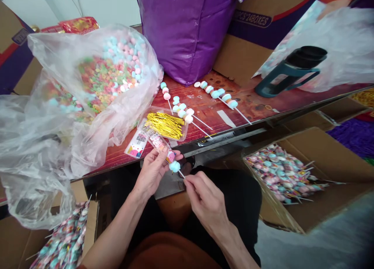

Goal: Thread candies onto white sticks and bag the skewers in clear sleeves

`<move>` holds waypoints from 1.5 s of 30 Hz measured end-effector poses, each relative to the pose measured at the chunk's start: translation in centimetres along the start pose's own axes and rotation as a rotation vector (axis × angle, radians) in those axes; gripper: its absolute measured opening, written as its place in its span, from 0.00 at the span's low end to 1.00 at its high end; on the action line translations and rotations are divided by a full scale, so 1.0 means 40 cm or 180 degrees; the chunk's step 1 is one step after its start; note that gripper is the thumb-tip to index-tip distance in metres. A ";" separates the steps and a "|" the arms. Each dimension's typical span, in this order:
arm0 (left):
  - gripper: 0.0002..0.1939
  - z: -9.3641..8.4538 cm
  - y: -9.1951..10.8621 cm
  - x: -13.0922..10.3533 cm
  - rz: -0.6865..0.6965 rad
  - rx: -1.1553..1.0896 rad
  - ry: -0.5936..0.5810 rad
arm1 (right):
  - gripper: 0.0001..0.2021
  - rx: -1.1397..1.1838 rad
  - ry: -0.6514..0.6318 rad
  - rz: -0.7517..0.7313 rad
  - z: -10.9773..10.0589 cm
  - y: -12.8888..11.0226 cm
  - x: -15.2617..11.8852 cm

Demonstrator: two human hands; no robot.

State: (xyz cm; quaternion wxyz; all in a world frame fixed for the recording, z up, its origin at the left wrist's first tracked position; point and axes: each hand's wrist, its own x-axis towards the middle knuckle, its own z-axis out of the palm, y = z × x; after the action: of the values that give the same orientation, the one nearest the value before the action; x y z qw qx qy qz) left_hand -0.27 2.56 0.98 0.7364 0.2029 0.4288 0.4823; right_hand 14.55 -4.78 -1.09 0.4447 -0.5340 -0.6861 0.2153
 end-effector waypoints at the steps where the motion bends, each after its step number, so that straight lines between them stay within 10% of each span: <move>1: 0.20 -0.001 0.002 0.000 0.0003 -0.0062 0.0015 | 0.08 0.0086 -0.0016 0.0096 -0.001 -0.002 -0.001; 11: 0.19 -0.003 -0.005 -0.002 0.0013 -0.0114 0.0083 | 0.14 0.2561 -0.0522 0.2350 -0.004 -0.015 0.013; 18: 0.16 -0.004 -0.002 0.003 0.0084 -0.0291 0.0005 | 0.17 0.3145 -0.0309 0.2750 0.007 -0.022 0.011; 23: 0.16 -0.005 -0.005 -0.006 -0.0003 -0.0117 -0.0054 | 0.16 0.2692 -0.0276 0.2533 0.024 -0.011 0.013; 30: 0.18 -0.018 0.004 -0.008 -0.0112 0.0098 -0.0154 | 0.10 0.0708 -0.0122 0.0672 0.010 0.016 0.021; 45: 0.18 -0.045 0.018 -0.004 -0.0286 0.0362 -0.0469 | 0.09 -0.0700 -0.0005 -0.0453 0.010 0.047 0.022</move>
State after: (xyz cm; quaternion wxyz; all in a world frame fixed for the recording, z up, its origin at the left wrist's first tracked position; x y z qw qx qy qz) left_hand -2.17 2.52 0.58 0.7741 0.2599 0.4088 0.4075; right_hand 15.22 -3.25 -2.42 0.3971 -0.5293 -0.7421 0.1070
